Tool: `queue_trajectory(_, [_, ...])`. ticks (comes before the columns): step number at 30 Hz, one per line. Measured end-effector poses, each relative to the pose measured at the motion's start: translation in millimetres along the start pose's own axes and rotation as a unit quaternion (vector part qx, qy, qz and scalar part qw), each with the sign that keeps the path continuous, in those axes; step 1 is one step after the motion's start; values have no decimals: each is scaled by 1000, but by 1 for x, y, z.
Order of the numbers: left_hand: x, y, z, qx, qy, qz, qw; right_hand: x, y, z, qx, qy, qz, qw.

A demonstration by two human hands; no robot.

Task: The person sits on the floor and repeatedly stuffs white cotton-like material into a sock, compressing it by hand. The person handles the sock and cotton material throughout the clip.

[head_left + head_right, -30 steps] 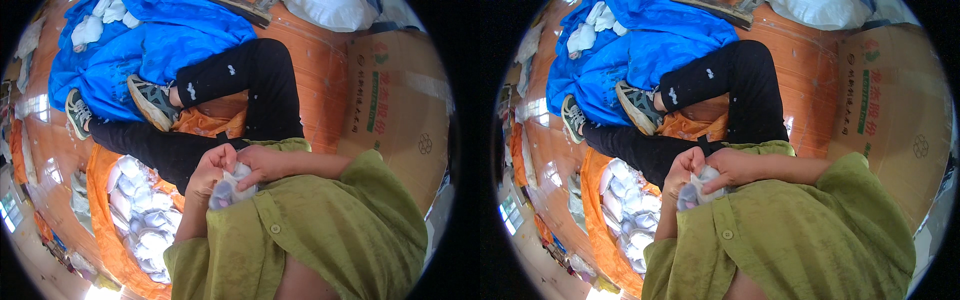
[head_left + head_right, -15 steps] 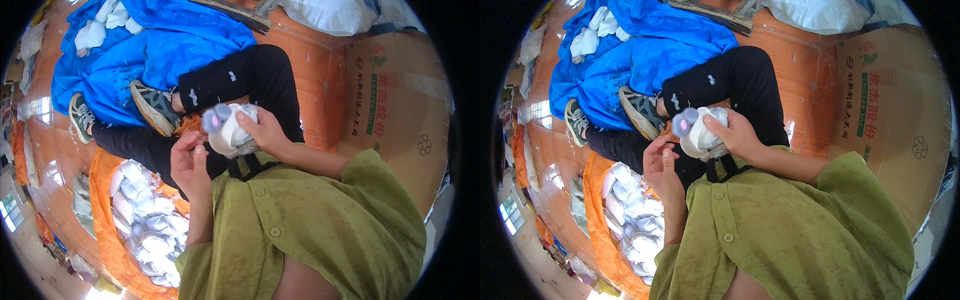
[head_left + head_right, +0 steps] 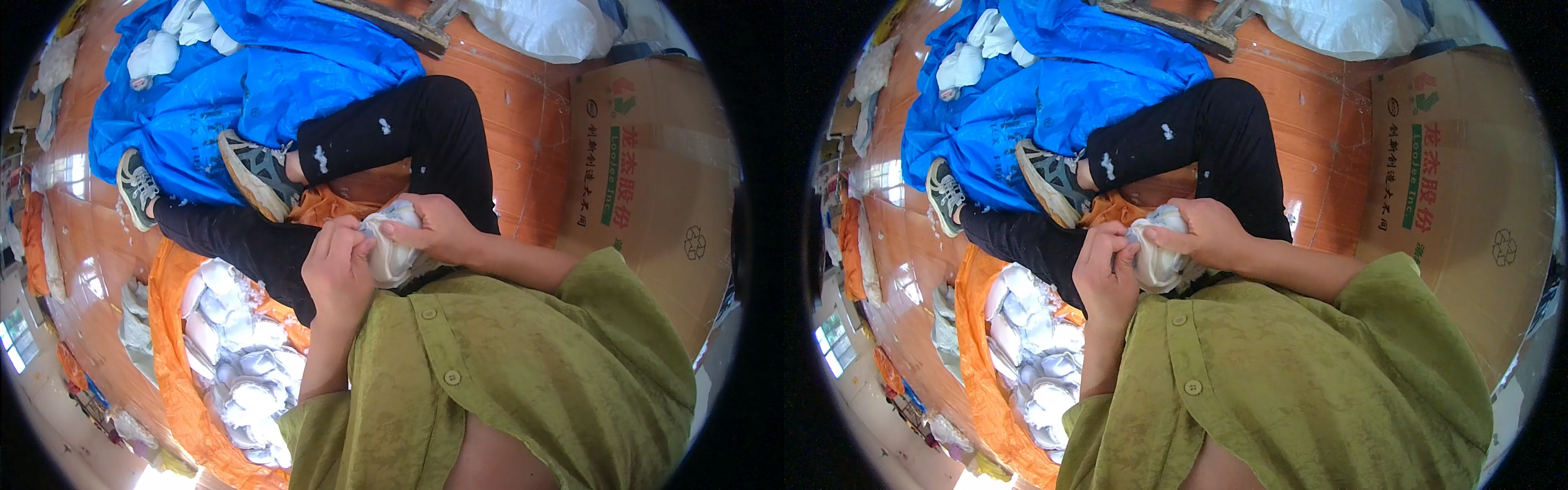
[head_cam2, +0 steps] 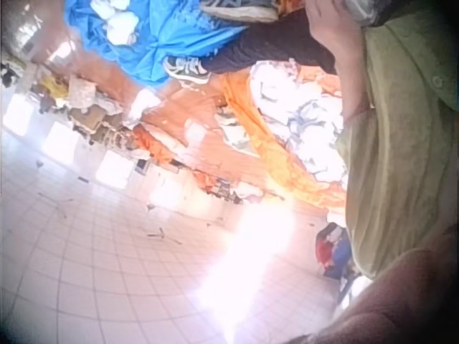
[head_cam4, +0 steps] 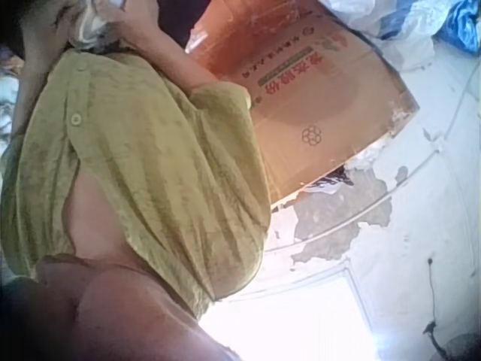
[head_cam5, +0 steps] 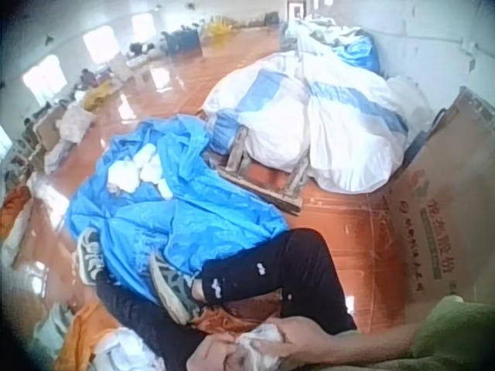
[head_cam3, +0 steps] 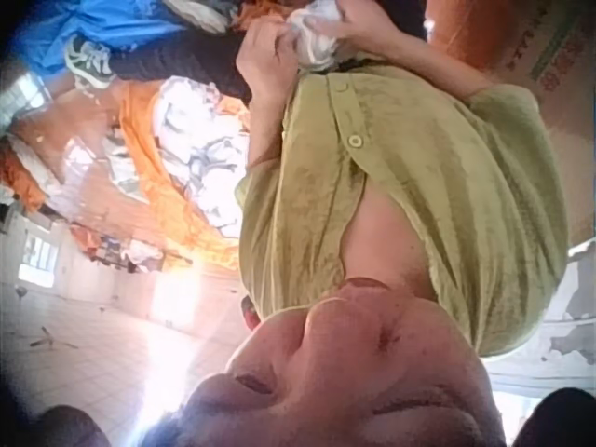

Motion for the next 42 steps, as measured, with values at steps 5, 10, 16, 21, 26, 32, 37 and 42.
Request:
queue_trajectory(5, [4, 2, -5, 22, -38, 23, 999, -14, 1, 7, -10, 58, -52, 997])
queue_trajectory(10, [-1, 2, -1, 80, -30, -31, 996, -21, 9, 8, 24, 80, -58, 995])
queue_trajectory(16, [-1, 14, -3, 120, 2, -85, 989, -27, 9, 10, 27, 106, -60, 992])
queue_trajectory(21, [12, 26, -1, 91, -14, -52, 994, -26, 8, 9, 59, 110, -10, 992])
queue_trajectory(26, [58, 39, 17, 103, -244, 179, 947, -44, 18, 11, 89, 88, -84, 989])
queue_trajectory(32, [76, 47, 29, 44, -315, 303, 898, 35, -28, -1, -129, -166, 216, 953])
queue_trajectory(37, [45, 32, 18, 27, -205, 158, 965, 55, -4, 2, 49, -163, 292, 941])
queue_trajectory(42, [30, 25, 20, 16, -185, 117, 976, 47, 7, 3, 70, -194, 229, 951])
Point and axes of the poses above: each hand's wrist, its own z-axis away from the middle knuckle, its own y-axis out of the palm, x = y × z, the point moved 9 cm from there along -z, towards the middle knuckle, and after that the axes turned 7 degrees about -y, right-handed, at the moved point
